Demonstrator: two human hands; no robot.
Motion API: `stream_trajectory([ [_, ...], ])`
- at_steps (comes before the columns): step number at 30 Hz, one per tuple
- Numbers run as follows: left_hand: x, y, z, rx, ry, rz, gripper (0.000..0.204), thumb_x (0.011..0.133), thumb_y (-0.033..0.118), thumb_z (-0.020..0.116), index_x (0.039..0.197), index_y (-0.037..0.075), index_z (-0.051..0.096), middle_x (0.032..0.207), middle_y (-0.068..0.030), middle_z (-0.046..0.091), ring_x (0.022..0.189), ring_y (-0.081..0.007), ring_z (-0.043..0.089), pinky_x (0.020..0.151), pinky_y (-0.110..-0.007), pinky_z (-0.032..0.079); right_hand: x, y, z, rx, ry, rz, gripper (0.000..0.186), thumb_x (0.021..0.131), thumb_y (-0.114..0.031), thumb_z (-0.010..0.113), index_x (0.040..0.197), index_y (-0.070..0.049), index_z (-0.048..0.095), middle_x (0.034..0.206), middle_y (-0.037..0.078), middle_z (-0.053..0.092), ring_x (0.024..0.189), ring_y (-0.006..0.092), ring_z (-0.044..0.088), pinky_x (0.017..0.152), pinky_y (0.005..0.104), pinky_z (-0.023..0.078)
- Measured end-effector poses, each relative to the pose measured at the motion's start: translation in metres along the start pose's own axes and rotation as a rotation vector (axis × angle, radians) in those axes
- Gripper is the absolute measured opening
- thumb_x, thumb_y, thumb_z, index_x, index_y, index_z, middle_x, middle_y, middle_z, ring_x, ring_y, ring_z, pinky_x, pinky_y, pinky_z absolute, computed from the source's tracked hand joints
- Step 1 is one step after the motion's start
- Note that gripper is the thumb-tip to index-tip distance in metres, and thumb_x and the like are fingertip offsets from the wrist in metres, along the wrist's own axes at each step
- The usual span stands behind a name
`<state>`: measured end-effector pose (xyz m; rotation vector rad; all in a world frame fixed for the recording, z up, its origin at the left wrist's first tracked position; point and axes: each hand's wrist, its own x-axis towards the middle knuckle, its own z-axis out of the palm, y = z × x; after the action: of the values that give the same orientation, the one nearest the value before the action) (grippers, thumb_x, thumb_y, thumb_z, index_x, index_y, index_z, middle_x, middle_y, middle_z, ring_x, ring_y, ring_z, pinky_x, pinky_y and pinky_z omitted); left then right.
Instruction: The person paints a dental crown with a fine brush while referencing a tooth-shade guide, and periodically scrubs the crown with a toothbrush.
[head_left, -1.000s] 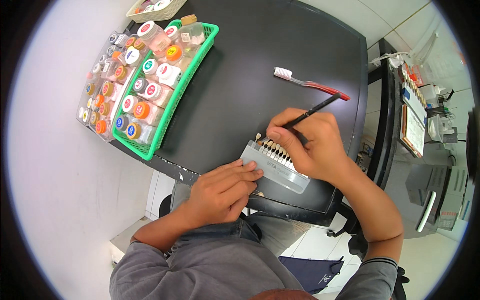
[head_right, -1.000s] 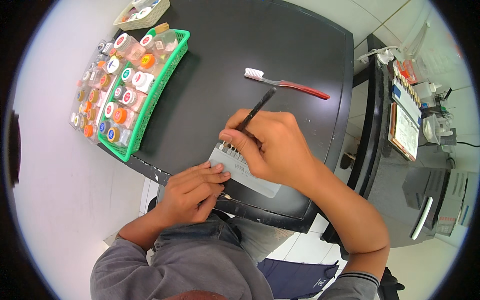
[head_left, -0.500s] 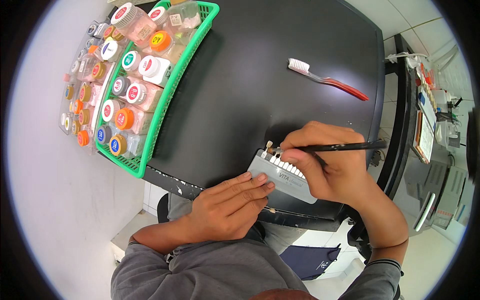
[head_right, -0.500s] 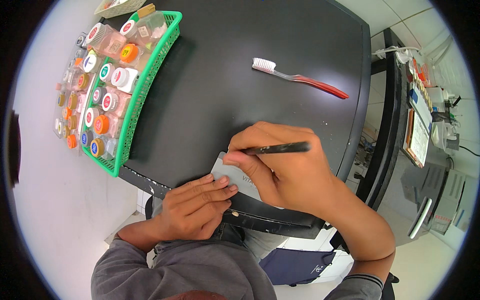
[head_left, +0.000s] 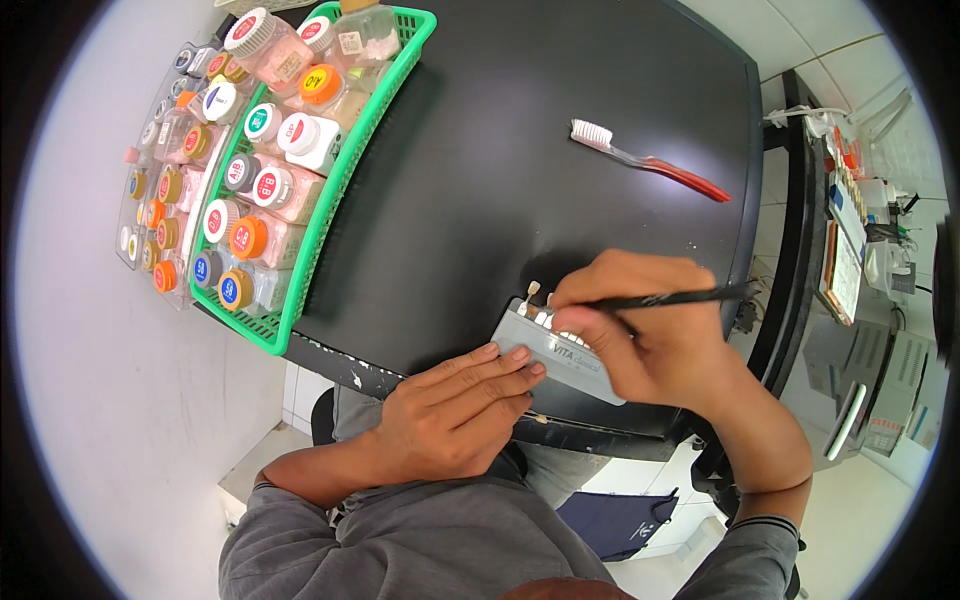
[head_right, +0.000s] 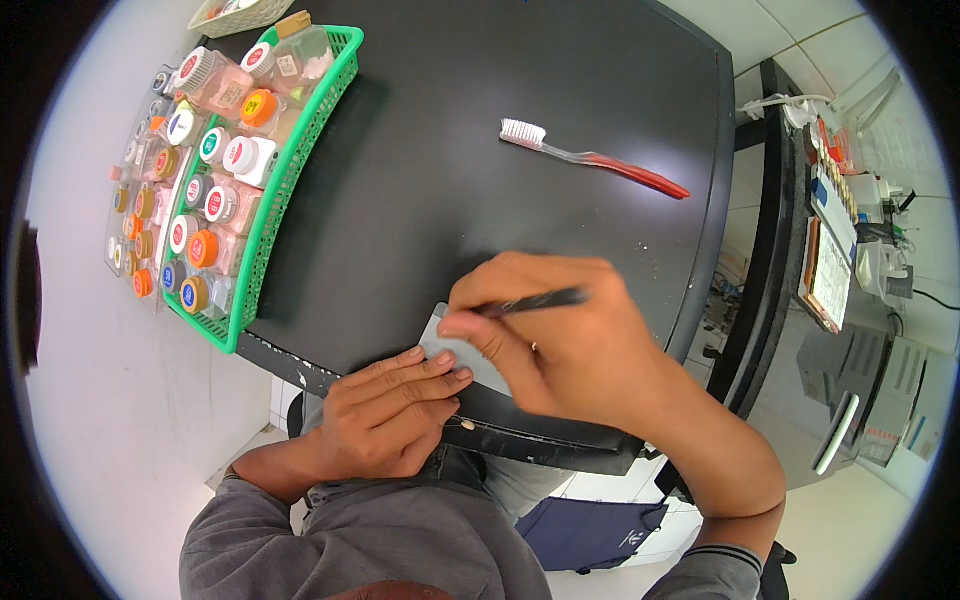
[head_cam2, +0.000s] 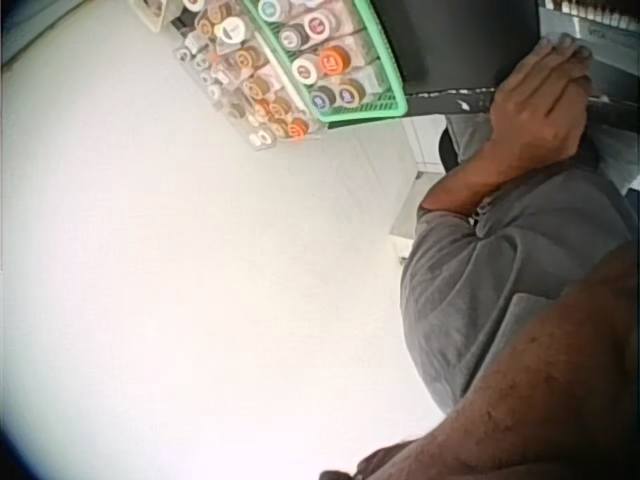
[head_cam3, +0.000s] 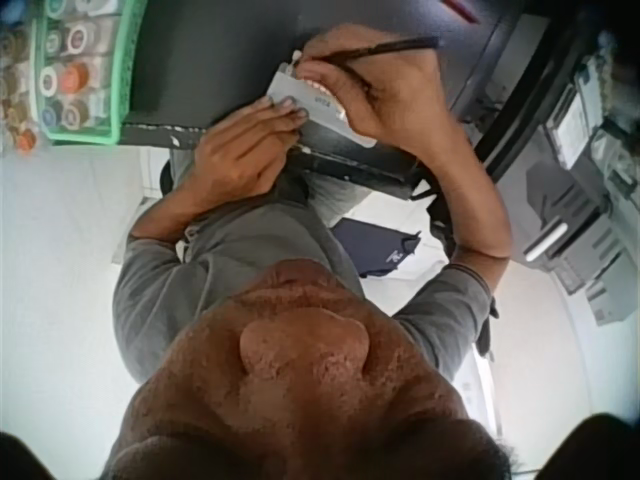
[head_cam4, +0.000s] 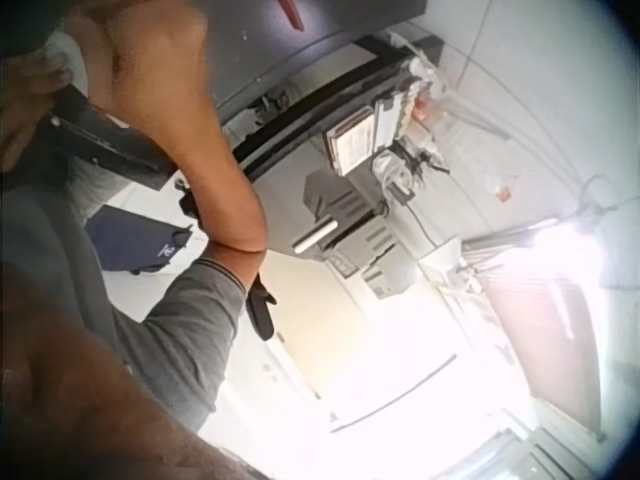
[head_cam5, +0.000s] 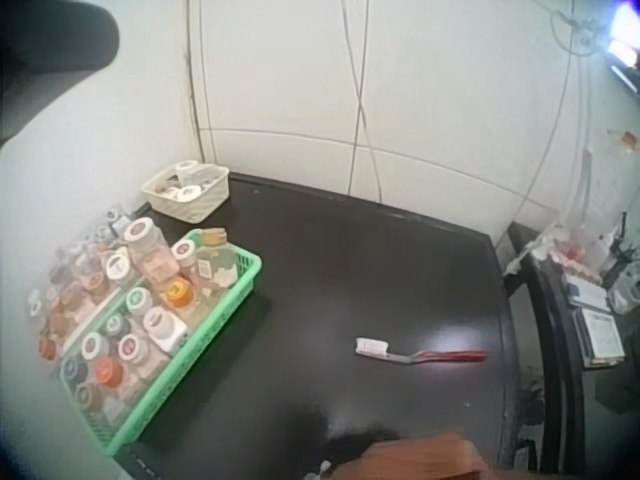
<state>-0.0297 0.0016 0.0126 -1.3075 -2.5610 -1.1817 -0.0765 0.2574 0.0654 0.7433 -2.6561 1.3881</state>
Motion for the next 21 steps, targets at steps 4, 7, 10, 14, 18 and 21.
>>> stream_trajectory([
  [4,0.000,0.001,0.000,-0.004,-0.003,-0.007,0.007,0.091,0.007,0.080,0.097,0.005,0.082,0.126,-0.0063,0.084,0.129,-0.0204,0.077,0.118,-0.040,0.060,0.000,0.004,0.003,0.017,0.045,-0.043,0.009,0.094,-0.003,0.084,0.089,0.001,0.078,0.094,0.007,0.077,0.070,0.0268,0.072,0.060,0.0366,0.056],
  [7,0.000,0.000,0.001,-0.006,-0.001,0.001,0.007,0.091,0.007,0.080,0.097,0.005,0.082,0.126,-0.0064,0.084,0.129,-0.0207,0.077,0.118,-0.040,0.060,0.000,-0.002,0.002,0.021,-0.022,-0.052,0.010,0.095,-0.004,0.084,0.088,-0.001,0.078,0.093,0.007,0.077,0.070,0.0268,0.072,0.060,0.0362,0.056],
  [10,0.000,0.000,-0.002,0.002,-0.018,0.006,0.007,0.091,0.007,0.080,0.097,0.005,0.082,0.126,-0.0065,0.084,0.130,-0.0208,0.077,0.118,-0.040,0.059,-0.001,0.003,0.003,-0.030,0.028,0.014,0.009,0.095,-0.003,0.084,0.089,-0.001,0.077,0.092,0.007,0.076,0.071,0.0273,0.073,0.061,0.0371,0.057],
  [14,0.000,-0.001,0.000,0.005,-0.011,0.011,0.008,0.091,0.007,0.080,0.098,0.005,0.082,0.126,-0.0064,0.084,0.131,-0.0208,0.076,0.119,-0.040,0.059,-0.002,-0.001,0.003,0.012,-0.054,-0.061,0.009,0.094,-0.004,0.084,0.095,0.000,0.076,0.091,0.008,0.075,0.069,0.0283,0.072,0.062,0.0371,0.057],
  [18,0.000,0.001,0.000,0.009,-0.014,0.005,0.008,0.091,0.007,0.080,0.098,0.005,0.082,0.125,-0.0062,0.084,0.130,-0.0208,0.077,0.119,-0.040,0.059,0.000,0.009,-0.001,-0.009,0.098,-0.025,0.008,0.093,-0.001,0.084,0.093,0.001,0.077,0.090,0.011,0.077,0.066,0.0281,0.072,0.058,0.0355,0.055],
  [21,0.000,0.000,0.000,0.007,-0.009,0.007,0.006,0.091,0.007,0.080,0.097,0.005,0.082,0.126,-0.0063,0.084,0.130,-0.0209,0.077,0.118,-0.040,0.060,0.002,0.004,-0.002,0.057,0.066,-0.010,0.007,0.094,-0.001,0.084,0.093,0.002,0.078,0.090,0.011,0.079,0.065,0.0275,0.072,0.057,0.0338,0.053],
])
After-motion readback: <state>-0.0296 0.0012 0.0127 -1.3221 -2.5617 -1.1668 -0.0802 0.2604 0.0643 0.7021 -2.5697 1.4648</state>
